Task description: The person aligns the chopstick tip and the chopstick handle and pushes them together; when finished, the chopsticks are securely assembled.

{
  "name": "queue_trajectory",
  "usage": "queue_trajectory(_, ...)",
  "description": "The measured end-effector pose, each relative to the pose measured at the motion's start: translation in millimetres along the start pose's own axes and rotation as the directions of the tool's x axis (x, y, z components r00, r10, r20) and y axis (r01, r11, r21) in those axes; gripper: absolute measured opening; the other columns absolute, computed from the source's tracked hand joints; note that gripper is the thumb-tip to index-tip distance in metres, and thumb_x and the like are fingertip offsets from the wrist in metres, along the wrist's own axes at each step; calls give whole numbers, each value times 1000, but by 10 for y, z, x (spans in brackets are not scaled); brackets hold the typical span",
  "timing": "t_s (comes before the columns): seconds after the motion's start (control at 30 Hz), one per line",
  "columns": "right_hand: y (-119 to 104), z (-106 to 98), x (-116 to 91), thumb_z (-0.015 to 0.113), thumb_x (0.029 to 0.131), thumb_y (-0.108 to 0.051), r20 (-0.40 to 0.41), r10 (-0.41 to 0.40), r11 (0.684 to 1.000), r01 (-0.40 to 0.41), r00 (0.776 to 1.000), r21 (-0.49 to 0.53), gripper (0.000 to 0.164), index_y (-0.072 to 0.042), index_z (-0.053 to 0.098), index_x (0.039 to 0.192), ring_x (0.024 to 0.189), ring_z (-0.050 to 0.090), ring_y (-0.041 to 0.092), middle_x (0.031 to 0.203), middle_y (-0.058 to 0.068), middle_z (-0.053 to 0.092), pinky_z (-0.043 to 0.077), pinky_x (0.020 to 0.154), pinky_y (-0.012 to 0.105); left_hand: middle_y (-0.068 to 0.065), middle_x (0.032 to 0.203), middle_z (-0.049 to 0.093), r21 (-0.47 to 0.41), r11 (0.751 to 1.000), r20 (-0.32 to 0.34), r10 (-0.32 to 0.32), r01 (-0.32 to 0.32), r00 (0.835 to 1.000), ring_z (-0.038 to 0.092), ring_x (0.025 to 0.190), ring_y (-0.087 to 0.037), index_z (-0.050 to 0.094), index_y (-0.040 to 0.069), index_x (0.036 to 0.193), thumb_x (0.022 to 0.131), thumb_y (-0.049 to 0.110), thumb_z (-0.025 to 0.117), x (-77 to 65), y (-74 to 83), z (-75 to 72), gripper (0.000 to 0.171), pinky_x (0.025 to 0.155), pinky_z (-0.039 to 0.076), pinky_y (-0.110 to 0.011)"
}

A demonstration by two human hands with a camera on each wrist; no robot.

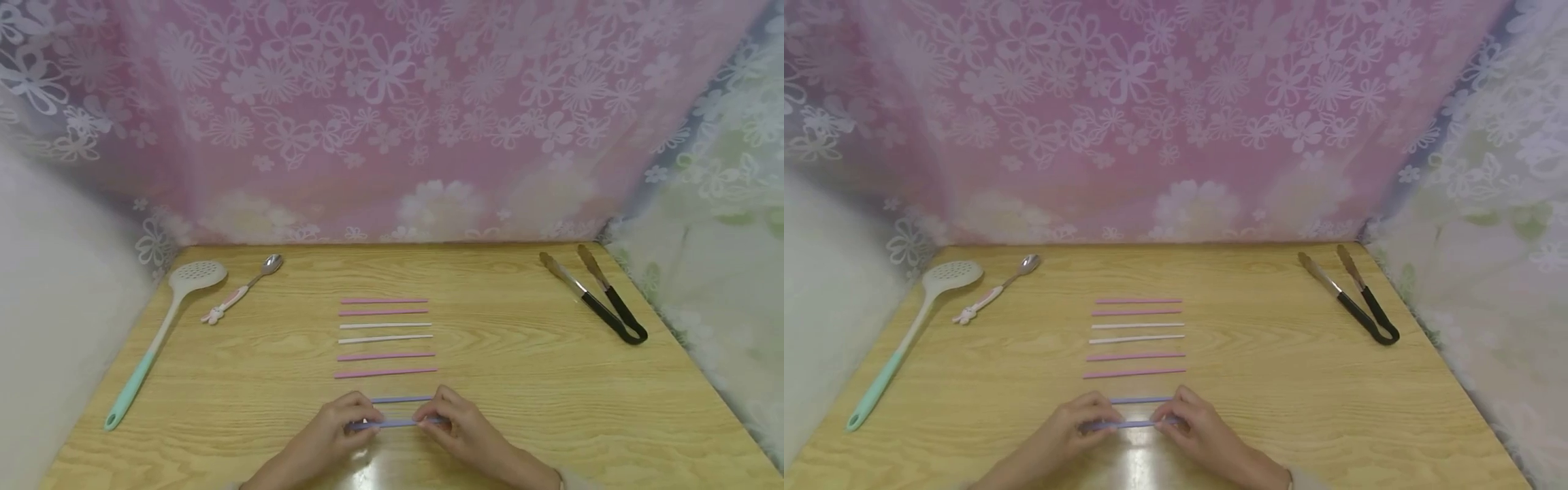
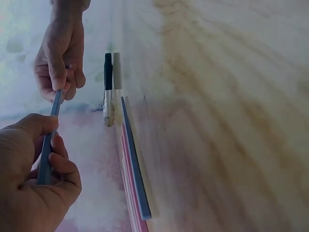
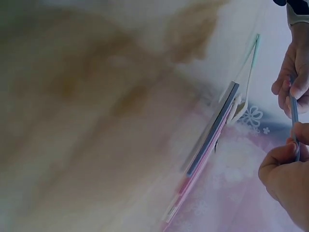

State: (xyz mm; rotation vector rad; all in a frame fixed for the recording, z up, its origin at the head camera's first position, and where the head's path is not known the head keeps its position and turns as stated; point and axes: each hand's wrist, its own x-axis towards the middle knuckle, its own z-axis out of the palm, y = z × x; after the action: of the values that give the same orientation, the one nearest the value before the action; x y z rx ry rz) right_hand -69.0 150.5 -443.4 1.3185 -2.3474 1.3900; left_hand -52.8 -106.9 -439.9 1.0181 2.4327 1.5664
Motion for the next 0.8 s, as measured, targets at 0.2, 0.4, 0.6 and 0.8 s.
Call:
queue_trajectory(0.2,20,-44,31,59,80,15,102,48,999,-48,994,2,28,-3,63,101,74,41,-3,84,-1,47,46,59,14,0,97,60,11,998,10,-60,60,998,52,83,1,66,3,106,93,14,61,-55,-51,27,18,73,52,-19)
queue_trajectory(0.4,81,-88,107,57,78,15,147,118,992,-111,982,-53,29,-1,67,100,78,42,-1,87,0,50,46,64,16,0,101,62,73,984,25,-162,160,986,59,87,-5,65,4,109,91,17,63,-70,-144,-18,22,78,51,-17)
queue_trajectory(0.6,147,-85,156,64,78,8,171,204,970,-176,964,-165,24,-5,71,96,85,50,6,87,-5,58,49,73,21,2,99,64,138,965,53,-233,224,971,57,89,-7,67,5,105,90,14,64,-70,-174,-103,17,79,51,-20)
queue_trajectory(0.8,183,-66,171,65,80,3,262,320,937,-264,910,-227,18,-5,70,95,85,53,6,88,-4,61,51,75,20,6,93,64,208,942,87,-287,264,954,52,85,-7,69,7,101,89,13,64,-50,-189,-116,14,73,47,-20)
